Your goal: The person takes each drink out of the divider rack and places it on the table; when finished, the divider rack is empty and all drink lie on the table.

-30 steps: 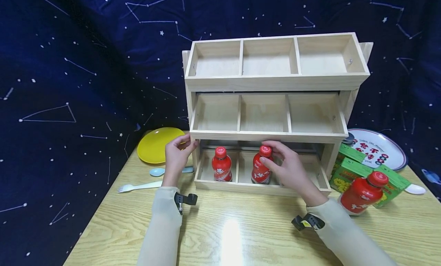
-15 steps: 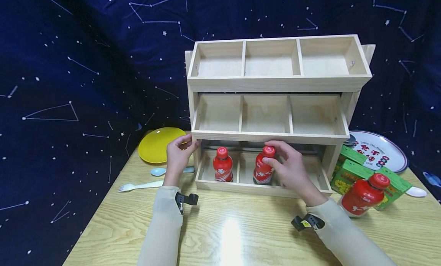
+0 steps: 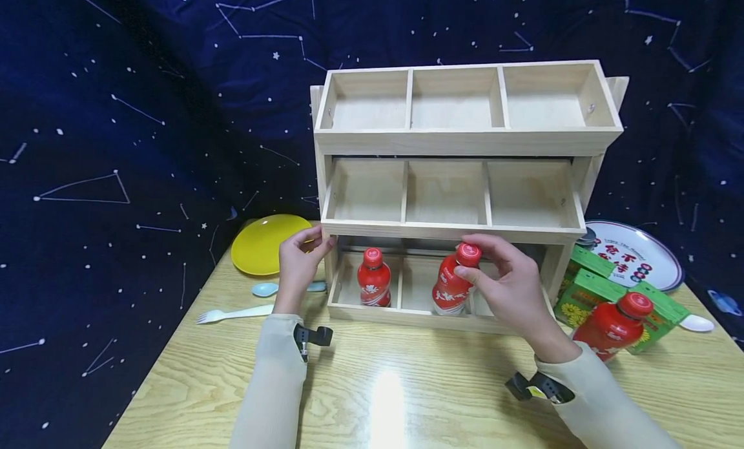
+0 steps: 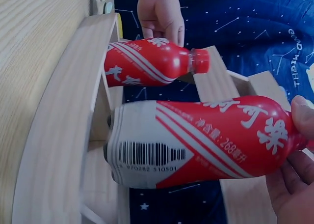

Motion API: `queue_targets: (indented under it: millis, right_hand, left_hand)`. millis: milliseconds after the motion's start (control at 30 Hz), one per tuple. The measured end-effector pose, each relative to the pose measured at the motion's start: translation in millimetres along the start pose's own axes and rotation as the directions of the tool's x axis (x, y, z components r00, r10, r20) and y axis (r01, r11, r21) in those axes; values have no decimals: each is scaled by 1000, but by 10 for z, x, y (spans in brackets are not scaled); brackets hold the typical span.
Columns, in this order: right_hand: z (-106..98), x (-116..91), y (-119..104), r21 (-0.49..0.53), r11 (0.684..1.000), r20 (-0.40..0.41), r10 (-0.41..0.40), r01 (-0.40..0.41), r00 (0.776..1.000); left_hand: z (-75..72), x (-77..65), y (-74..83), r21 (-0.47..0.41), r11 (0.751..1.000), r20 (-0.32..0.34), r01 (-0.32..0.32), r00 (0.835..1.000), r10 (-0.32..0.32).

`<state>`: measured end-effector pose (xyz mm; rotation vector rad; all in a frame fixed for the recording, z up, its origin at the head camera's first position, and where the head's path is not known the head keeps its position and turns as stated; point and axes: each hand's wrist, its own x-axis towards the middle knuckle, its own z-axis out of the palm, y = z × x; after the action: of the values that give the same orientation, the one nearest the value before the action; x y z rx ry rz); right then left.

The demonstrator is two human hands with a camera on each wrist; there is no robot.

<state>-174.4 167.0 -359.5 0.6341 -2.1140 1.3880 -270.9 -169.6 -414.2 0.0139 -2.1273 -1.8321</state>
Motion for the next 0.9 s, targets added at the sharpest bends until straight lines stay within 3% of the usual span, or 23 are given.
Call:
queue_targets:
  millis: [433, 700, 900]
  right_hand:
    - [-382, -247, -160, -71, 997, 29, -10, 12, 1000]
    - [-618, -458, -149, -56, 997, 0, 43, -43, 999]
    - [-757, -611, -115, -158, 982, 2, 105, -103, 994]
  left_hand:
    - [10, 22, -16, 4, 1000, -1, -14, 1000, 14]
    - [3, 17, -12, 1, 1000, 4, -14, 1000, 14]
    - [-1, 4, -18, 0, 1000, -1, -8, 1000, 8]
